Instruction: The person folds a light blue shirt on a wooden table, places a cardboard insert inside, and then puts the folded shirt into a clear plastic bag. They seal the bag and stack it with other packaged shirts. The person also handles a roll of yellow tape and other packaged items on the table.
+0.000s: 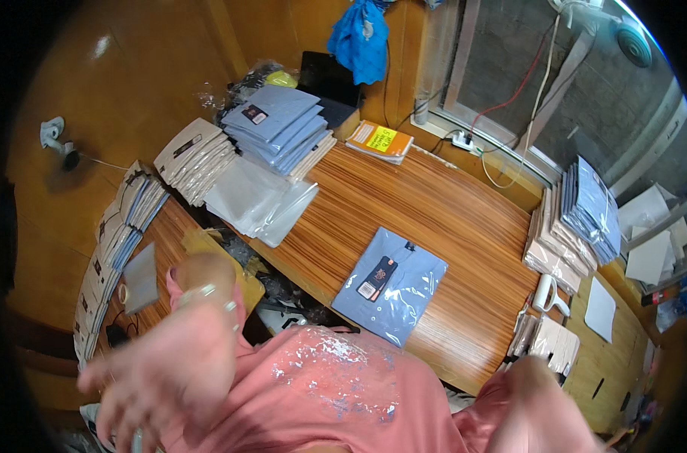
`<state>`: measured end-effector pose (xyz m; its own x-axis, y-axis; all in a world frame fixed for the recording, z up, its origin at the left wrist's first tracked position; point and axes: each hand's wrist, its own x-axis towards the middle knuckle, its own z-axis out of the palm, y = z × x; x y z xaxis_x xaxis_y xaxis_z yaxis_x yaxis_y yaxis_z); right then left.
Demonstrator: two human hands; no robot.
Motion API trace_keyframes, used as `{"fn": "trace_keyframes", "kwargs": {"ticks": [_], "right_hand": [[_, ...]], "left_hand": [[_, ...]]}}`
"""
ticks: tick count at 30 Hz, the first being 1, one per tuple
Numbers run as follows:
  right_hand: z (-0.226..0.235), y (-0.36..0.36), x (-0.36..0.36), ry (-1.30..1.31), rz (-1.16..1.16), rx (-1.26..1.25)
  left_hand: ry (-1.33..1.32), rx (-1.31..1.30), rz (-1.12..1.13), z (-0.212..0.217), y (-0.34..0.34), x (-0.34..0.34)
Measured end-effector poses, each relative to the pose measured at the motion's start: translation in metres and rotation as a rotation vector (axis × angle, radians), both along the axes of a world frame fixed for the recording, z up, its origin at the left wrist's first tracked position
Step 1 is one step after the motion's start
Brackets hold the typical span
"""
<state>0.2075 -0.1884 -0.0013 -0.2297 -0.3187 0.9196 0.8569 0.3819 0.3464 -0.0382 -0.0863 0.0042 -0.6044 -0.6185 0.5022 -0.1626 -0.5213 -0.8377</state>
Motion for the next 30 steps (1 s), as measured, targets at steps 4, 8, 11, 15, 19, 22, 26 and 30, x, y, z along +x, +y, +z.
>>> {"fn": "trace_keyframes", "kwargs": {"ticks": [4,8,11,15,19,22,26,30], "right_hand": [[-0.178,0.041,0.047,0.69,-0.214,-1.01],[-0.419,0.029,0.049,1.57,0.184,-1.306],[-0.418,0.032,0.032,1.704,0.261,-1.45],[-0.36,0.068,0.017,1.944,0.862,-1.499],[-0.316,0.088,0.012,1.965,1.253,-1.388],[-0.27,0.099,-0.012,1.802,1.37,-1.306],[-0.246,0.109,-0.022,1.72,1.41,-1.305],[-0.247,0.119,-0.03,1.706,1.319,-1.38]], "left_hand": [[0.626,-1.341,0.163,-0.15,0.066,0.009],[1.61,-2.027,0.528,-0.362,0.098,0.013],[1.58,-1.918,0.683,-0.417,0.087,0.039],[1.473,-2.294,-0.745,-0.413,0.105,0.051],[1.301,-2.393,-1.485,-0.323,0.106,0.026],[1.139,-2.184,-1.741,-0.312,0.114,0.004],[1.179,-2.049,-1.736,-0.29,0.123,-0.007],[1.278,-2.084,-1.674,-0.297,0.135,-0.016]]}}
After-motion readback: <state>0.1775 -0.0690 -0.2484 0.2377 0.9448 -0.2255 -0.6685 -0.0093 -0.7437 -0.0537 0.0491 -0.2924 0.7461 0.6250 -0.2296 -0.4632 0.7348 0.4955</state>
